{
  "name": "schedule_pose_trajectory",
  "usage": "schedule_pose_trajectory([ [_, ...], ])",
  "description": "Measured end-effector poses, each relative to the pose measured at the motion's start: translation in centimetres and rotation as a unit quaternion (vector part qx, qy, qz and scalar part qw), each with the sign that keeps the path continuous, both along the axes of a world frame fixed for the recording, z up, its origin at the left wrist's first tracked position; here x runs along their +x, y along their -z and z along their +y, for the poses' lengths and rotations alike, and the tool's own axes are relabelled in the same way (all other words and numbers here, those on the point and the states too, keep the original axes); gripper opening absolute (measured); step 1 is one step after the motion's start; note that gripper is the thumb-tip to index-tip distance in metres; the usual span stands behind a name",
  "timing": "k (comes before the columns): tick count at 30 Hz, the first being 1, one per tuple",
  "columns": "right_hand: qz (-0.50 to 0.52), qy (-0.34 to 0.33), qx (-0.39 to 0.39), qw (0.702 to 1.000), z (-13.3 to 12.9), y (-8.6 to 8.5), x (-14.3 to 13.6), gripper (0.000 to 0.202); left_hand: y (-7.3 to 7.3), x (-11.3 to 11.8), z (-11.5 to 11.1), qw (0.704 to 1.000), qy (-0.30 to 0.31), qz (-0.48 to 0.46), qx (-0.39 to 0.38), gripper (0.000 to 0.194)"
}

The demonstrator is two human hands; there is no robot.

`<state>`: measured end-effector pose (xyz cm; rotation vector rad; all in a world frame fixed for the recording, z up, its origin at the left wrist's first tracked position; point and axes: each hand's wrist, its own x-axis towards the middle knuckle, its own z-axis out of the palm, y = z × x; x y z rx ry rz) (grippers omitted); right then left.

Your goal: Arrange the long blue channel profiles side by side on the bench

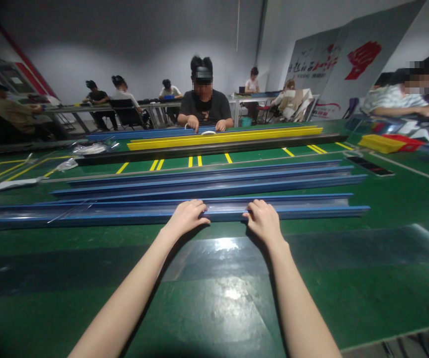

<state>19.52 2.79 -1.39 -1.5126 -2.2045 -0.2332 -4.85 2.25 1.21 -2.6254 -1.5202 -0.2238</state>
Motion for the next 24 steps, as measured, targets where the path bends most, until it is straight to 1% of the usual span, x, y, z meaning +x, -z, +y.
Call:
schedule_pose_trajectory([
  [7,-0.031,0.011,-0.003,0.999,0.0,0.1,0.1,0.010,0.2,0.0,0.1,1.000,-0.010,0.004,-0.004,0.026],
  [9,-0.038,0.009,0.002,0.999,0.0,0.1,-0.1,0.012,0.4,0.0,0.1,1.000,-0.012,0.004,-0.003,0.027],
  [13,-0.039,-0.005,0.012,0.999,-0.2,0.2,-1.3,0.024,0.6,-0.1,0.2,1.000,-0.013,0.002,0.006,0.028],
  [16,-0.040,-0.034,0.015,0.999,-0.3,0.4,-2.6,0.029,0.6,0.0,0.2,1.000,-0.012,-0.003,0.006,0.028],
  [20,-0.037,-0.050,0.018,0.998,-0.3,0.6,-3.8,0.027,0.6,0.0,0.2,1.000,-0.013,-0.006,0.006,0.028],
  [24,-0.031,-0.050,0.026,0.998,-0.2,0.5,-3.9,0.025,0.7,0.0,0.2,1.000,-0.022,-0.011,0.006,0.029],
])
